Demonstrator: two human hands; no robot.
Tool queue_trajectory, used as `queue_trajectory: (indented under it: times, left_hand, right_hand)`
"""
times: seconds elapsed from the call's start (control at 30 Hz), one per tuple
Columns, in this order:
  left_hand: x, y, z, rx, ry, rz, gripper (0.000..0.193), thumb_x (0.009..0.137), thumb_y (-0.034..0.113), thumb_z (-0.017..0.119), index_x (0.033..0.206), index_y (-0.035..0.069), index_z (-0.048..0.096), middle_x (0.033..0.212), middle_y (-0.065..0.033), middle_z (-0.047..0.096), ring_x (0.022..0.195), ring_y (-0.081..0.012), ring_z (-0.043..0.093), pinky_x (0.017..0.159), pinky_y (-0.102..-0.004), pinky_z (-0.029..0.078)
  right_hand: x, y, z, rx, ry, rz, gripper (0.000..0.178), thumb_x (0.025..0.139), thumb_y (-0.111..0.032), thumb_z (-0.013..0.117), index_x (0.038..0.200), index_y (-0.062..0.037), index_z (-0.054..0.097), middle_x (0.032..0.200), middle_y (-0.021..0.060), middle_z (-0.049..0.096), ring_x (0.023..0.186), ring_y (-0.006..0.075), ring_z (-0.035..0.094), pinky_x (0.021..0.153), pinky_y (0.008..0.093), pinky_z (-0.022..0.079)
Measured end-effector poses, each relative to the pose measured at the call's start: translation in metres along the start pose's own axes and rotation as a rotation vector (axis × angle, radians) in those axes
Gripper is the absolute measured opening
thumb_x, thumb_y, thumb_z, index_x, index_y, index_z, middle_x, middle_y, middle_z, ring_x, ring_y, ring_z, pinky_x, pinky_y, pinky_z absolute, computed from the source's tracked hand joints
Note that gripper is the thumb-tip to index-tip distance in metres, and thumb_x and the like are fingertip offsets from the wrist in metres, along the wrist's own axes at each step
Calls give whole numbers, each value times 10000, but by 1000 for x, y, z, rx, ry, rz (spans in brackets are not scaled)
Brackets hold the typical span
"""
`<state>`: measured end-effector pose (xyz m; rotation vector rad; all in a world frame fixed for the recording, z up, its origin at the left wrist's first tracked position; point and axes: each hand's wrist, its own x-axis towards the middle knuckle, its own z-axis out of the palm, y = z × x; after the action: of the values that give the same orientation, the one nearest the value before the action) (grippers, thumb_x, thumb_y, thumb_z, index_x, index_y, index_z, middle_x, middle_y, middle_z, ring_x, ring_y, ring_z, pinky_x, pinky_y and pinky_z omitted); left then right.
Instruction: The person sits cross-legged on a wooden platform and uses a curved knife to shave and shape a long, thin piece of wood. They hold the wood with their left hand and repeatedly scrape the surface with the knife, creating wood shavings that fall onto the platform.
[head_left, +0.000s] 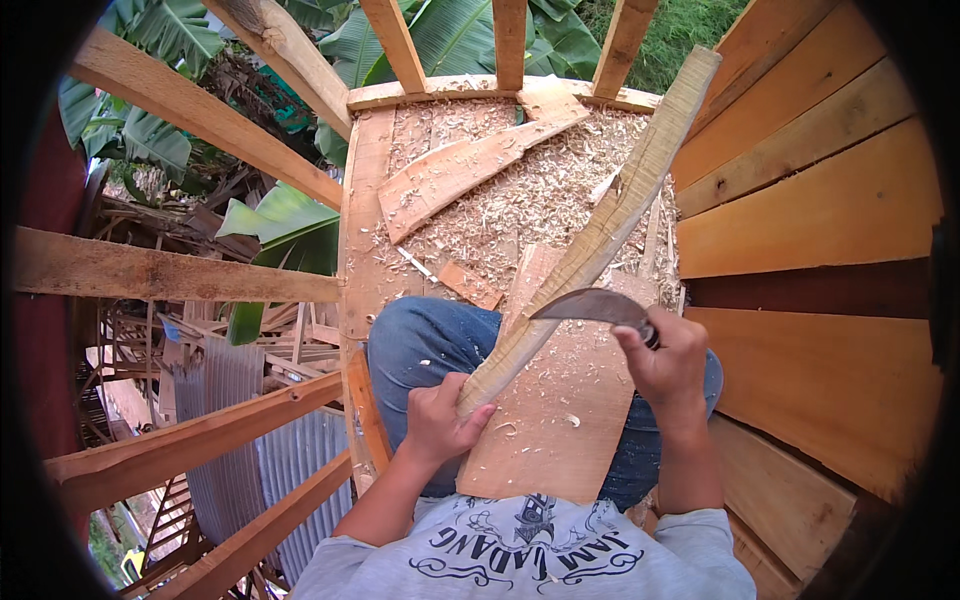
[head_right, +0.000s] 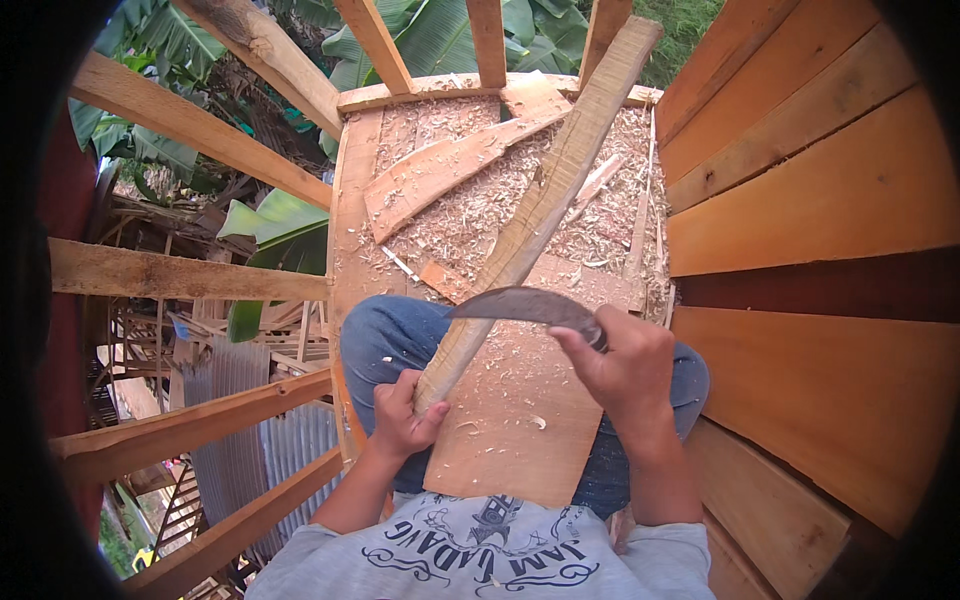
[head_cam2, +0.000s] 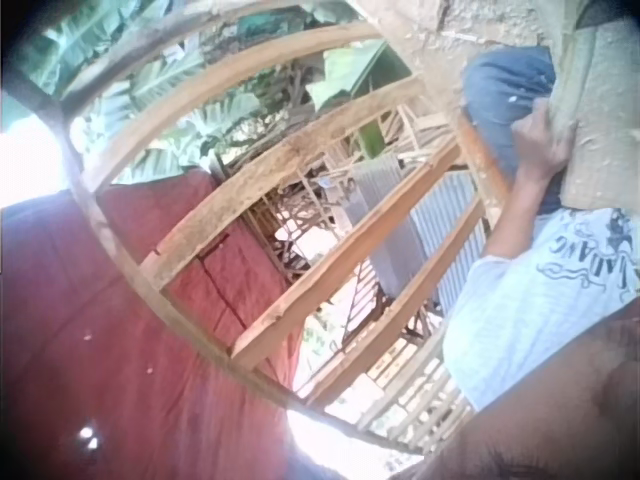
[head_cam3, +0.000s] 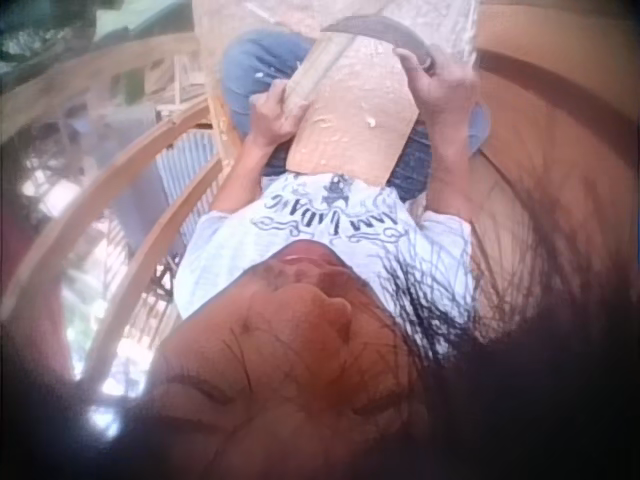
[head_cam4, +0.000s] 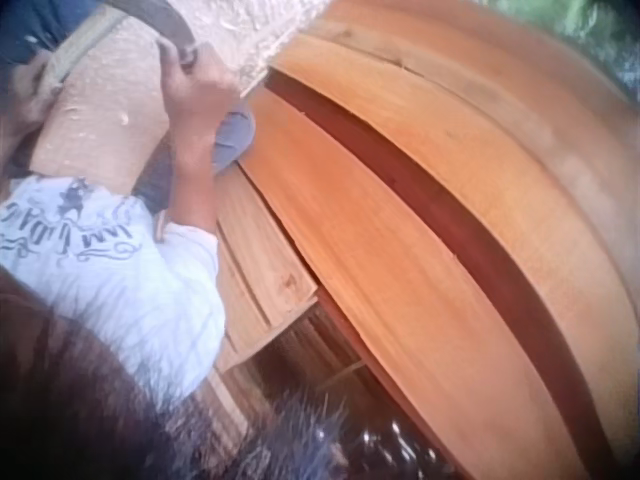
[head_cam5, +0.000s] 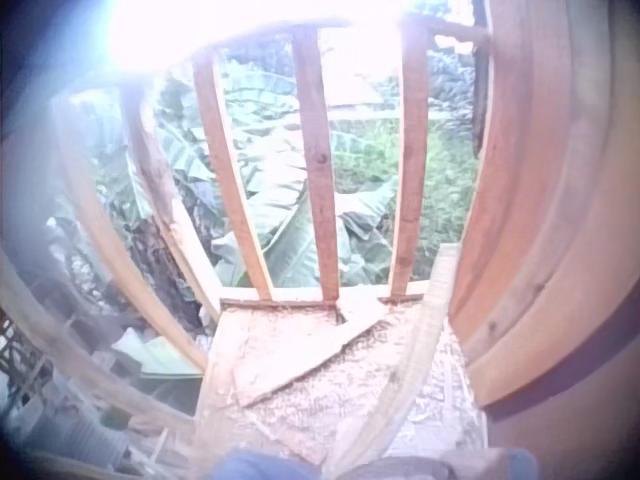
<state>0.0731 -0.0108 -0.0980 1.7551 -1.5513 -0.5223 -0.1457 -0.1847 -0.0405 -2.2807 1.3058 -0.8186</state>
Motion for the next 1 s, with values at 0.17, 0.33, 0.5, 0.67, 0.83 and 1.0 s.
queue_trajectory:
  times: [0.17,0.33,0.5,0.67,0.83,1.0]
  left_hand:
    - [3,3,-1,-98,9,-63,328,783,305,709,896,28,576,574,-116,572,486,-279,604,445,-345,443]
    - [2,1,-5,-64,4,-78,331,786,309,698,899,24,573,590,-125,580,495,-291,607,457,-359,451]
    - [0,-1,-9,-137,-18,-83,302,794,285,679,893,25,562,601,-129,584,523,-307,616,475,-370,459]
    - [10,9,-9,-134,-50,-151,283,742,233,708,831,32,529,590,-130,556,516,-309,600,481,-349,441]
    - [10,19,-3,-212,-27,-263,261,748,143,704,790,29,473,568,-59,451,497,-136,435,486,-290,374]
    - [23,27,-6,-212,-134,-219,241,766,122,686,805,24,469,636,-21,432,593,-103,390,523,-274,352]
  right_hand:
    - [10,1,19,-146,-88,-22,583,760,-549,688,565,-29,511,470,117,457,444,309,515,427,362,388]
    - [18,16,32,-149,124,-40,595,798,-543,664,539,-38,486,427,89,424,396,248,465,422,350,372]
    - [44,90,-38,-7,300,462,625,887,-493,590,616,59,478,473,108,356,453,203,309,455,351,307]
    - [17,88,-28,-22,120,463,537,841,-467,639,672,40,589,539,201,522,525,370,550,507,399,417]
    - [-1,130,11,59,158,561,351,832,-327,646,758,16,646,640,218,618,661,386,639,609,445,493]
    - [-5,120,7,134,61,560,292,781,-186,622,959,-38,444,694,203,621,708,405,637,650,468,495]
